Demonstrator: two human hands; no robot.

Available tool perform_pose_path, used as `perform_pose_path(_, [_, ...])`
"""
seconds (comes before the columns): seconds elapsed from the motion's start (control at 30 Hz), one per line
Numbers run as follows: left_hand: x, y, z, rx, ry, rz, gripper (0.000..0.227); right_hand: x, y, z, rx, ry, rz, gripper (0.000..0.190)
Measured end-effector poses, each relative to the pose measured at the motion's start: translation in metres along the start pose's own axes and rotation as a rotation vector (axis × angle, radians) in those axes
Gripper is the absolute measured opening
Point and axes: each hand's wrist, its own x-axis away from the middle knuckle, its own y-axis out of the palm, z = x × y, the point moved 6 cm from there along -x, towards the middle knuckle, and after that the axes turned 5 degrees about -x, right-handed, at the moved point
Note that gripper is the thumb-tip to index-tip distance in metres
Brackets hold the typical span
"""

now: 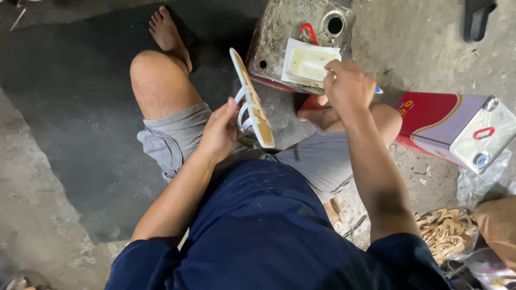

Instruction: The person sits on the floor and applies a white adhesive to the straps of multiple flip-flops using a small brush. They repeatedly dip the brush into a container and coat the strap areas, then place the finished sandals on a nearby wooden rack.

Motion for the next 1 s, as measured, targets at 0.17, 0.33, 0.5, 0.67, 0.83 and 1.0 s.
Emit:
perform_pose_path(0.17, [0.006,0.014,0.019,0.014,0.112,-0.073,0.035,0.030,-0.034,0.004,-0.028,0.000,0.059,0.012])
perform_pose_path(0.33, [0.018,0.042,0.033,-0.097,0.226,-0.099,0.039,0.063,-0.047,-0.019,-0.594,0.072,-0.081,0.014])
perform_pose_path(0.5, [0.039,0.073,0.042,-0.347,0.297,-0.137,0.039,0.104,-0.053,-0.071,-1.222,0.123,-0.080,0.014])
perform_pose_path(0.67, [0.049,0.091,0.054,-0.473,0.381,-0.169,0.042,0.104,-0.074,-0.092,-1.132,-0.023,0.085,0.014])
perform_pose_path(0.83, [0.052,0.093,0.055,-0.397,0.375,-0.142,0.041,0.104,-0.093,-0.105,-1.035,-0.198,0.185,0.016])
perform_pose_path(1.0, [0.055,0.092,0.053,-0.397,0.309,-0.141,0.042,0.106,-0.093,-0.101,-1.043,-0.172,0.207,0.016])
